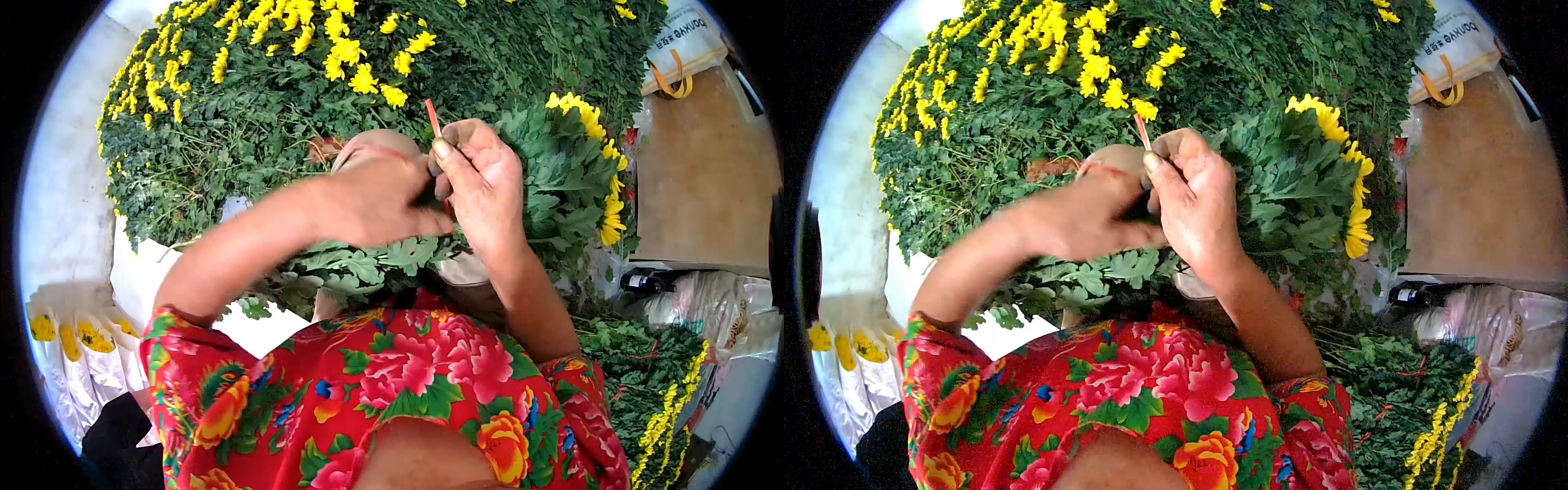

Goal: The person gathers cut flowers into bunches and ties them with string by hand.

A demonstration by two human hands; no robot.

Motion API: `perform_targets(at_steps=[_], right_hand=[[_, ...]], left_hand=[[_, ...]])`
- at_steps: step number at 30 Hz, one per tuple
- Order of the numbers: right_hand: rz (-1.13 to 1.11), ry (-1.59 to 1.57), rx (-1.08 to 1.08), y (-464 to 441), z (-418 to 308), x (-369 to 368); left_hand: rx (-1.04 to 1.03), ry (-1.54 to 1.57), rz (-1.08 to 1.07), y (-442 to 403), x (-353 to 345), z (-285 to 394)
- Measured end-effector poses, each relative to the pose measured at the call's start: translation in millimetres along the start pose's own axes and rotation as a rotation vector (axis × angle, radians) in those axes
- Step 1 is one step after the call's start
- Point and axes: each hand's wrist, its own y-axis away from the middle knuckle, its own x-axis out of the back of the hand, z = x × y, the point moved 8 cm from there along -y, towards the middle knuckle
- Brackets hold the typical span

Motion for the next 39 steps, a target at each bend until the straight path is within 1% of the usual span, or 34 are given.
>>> perform_targets(at_steps=[1,3,4,5,7,8,9,10,11,12,13,14,15,16,17,19,20,21,23,24,25,27,28,29,31,33,35,36,37,39], right_hand=[[0.002,0.002,-0.006,-1,3,1],[-0.011,-0.165,0.043,-3,6,0],[-0.016,-0.111,-0.029,-2,9,3],[-0.019,-0.112,-0.031,-3,12,4],[-0.022,-0.200,0.092,-5,10,7],[-0.022,-0.199,0.090,-7,11,7],[-0.043,-0.207,0.157,-9,5,8],[-0.066,-0.215,0.223,-10,-2,8],[-0.070,-0.210,0.219,-11,-4,10],[-0.100,-0.328,0.149,-13,-1,11],[-0.128,-0.446,0.077,-14,3,11],[-0.123,-0.451,0.064,-14,5,13],[-0.124,-0.450,0.056,-13,6,12],[-0.138,-0.465,0.071,-12,4,11],[-0.152,-0.478,0.089,-12,2,11],[-0.145,-0.506,0.081,-10,2,12],[-0.135,-0.534,0.071,-10,2,13],[-0.133,-0.535,0.075,-10,2,15],[-0.182,-0.526,0.033,-9,5,14],[-0.199,-0.523,0.018,-8,6,13],[-0.188,-0.494,0.013,-9,6,13],[-0.178,-0.467,0.008,-10,6,11],[-0.154,-0.443,0.015,-9,6,11],[-0.141,-0.430,0.018,-9,6,10],[-0.119,-0.410,0.027,-9,4,10],[-0.108,-0.402,0.033,-8,-4,10],[-0.049,-0.129,0.118,-4,-21,12],[-0.052,0.132,0.234,-2,-27,16],[-0.060,0.131,0.218,-1,-31,22],[-0.158,1.030,0.607,13,-69,-2]], left_hand=[[-0.180,-0.059,0.049,-3,14,3],[0.102,-0.309,-0.062,-4,29,-19],[0.105,-0.486,0.052,0,51,-3],[0.108,-0.485,0.053,2,51,-3],[-0.299,-0.396,0.470,17,75,31],[-0.267,-0.280,0.447,19,74,27],[-0.266,-0.276,0.447,20,72,23],[-0.195,0.094,0.306,16,62,6],[-0.120,0.461,0.160,14,46,-9],[-0.131,0.709,0.114,11,38,-16],[-0.129,0.715,0.117,10,36,-22],[-0.108,0.820,0.104,8,32,-26],[-0.085,0.924,0.088,6,29,-28],[0.007,0.924,0.101,4,27,-25],[0.008,0.924,0.102,0,22,-25],[-0.072,1.144,0.266,-8,20,-33],[-0.119,1.175,0.239,-8,17,-31],[-0.078,1.155,0.265,-7,13,-29],[-0.008,1.138,0.204,-1,8,-19],[0.003,1.201,0.176,0,5,-19],[0.003,1.200,0.178,0,3,-19],[-0.040,0.906,0.180,-2,0,-16],[-0.108,0.892,0.236,-4,-2,-13],[-0.107,0.892,0.235,-6,-4,-12],[-0.019,0.991,0.275,-7,-8,-20],[-0.041,1.031,0.309,-8,-7,-21],[-0.047,1.058,0.338,-6,-4,-23],[-0.058,1.047,0.342,-5,-3,-24],[-0.018,0.983,0.333,-5,-2,-26],[-0.023,0.978,0.281,-6,2,-26]])
